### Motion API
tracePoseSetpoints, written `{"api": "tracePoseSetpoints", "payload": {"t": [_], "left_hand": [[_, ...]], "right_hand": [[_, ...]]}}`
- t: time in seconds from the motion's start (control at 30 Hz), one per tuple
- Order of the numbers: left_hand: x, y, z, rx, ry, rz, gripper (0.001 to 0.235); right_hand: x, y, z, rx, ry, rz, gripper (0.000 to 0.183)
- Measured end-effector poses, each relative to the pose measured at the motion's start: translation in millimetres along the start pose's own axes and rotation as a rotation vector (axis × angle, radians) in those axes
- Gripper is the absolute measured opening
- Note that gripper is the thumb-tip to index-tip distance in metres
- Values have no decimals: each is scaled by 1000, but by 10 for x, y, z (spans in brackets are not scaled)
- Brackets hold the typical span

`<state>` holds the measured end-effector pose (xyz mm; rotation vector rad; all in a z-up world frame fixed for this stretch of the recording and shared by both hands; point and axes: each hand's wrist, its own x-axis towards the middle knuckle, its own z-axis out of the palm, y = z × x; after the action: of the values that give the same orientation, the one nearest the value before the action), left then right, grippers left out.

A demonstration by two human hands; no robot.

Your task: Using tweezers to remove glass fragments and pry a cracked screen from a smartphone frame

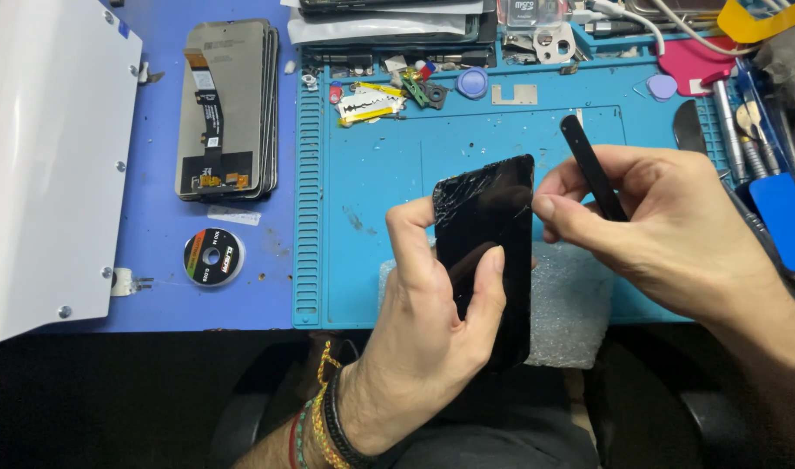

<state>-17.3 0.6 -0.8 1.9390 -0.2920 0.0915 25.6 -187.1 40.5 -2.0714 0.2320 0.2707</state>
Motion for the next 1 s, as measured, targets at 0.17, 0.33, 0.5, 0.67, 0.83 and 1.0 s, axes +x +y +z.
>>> {"api": "tracePoseSetpoints", "payload": {"t": [0.17,0.33,0.5,0.67,0.83,1.0], "left_hand": [[51,-19,0,-82,-19,-56,39],[107,-32,-22,-163,-28,-82,38],[160,-49,-66,-364,-103,-136,35],[214,-17,-87,-586,-172,-224,31],[236,-43,-110,-771,-211,-283,33],[277,-12,-166,-905,-262,-370,39]], "right_hand": [[65,-30,-31,-84,-53,18,14],[133,48,-36,-8,-108,-12,17],[129,108,-11,3,-93,20,17],[132,190,-141,158,-147,45,26],[-31,504,-184,270,-86,-54,19],[-258,583,-248,-420,-22,-305,35]]}}
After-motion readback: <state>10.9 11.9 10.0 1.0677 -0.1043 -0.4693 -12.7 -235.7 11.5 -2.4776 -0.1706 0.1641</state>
